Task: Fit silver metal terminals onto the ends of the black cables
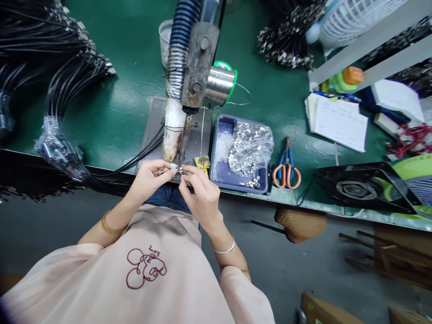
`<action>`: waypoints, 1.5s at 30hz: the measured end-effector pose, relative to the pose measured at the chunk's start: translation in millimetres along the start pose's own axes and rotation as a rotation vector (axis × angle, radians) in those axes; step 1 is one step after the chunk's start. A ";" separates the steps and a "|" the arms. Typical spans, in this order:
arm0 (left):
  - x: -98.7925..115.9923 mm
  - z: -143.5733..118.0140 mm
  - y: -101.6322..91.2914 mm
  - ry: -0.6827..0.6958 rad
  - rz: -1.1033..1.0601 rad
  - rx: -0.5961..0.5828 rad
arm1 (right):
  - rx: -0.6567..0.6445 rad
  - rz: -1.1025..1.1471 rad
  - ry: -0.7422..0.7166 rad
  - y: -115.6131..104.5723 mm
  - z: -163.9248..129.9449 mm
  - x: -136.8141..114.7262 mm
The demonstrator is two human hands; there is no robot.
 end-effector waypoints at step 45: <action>1.9 -8.3 -0.6 -0.100 0.071 -0.143 | -0.063 0.102 0.046 -11.2 -1.8 6.4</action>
Point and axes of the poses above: each hand's wrist, its own z-axis towards the middle knuckle, its own y-axis out of the palm, x = y × z, the point moved 4 cm from there along z, towards the middle knuckle, and after that the axes turned 2 degrees about y, right-handed, at the moved point
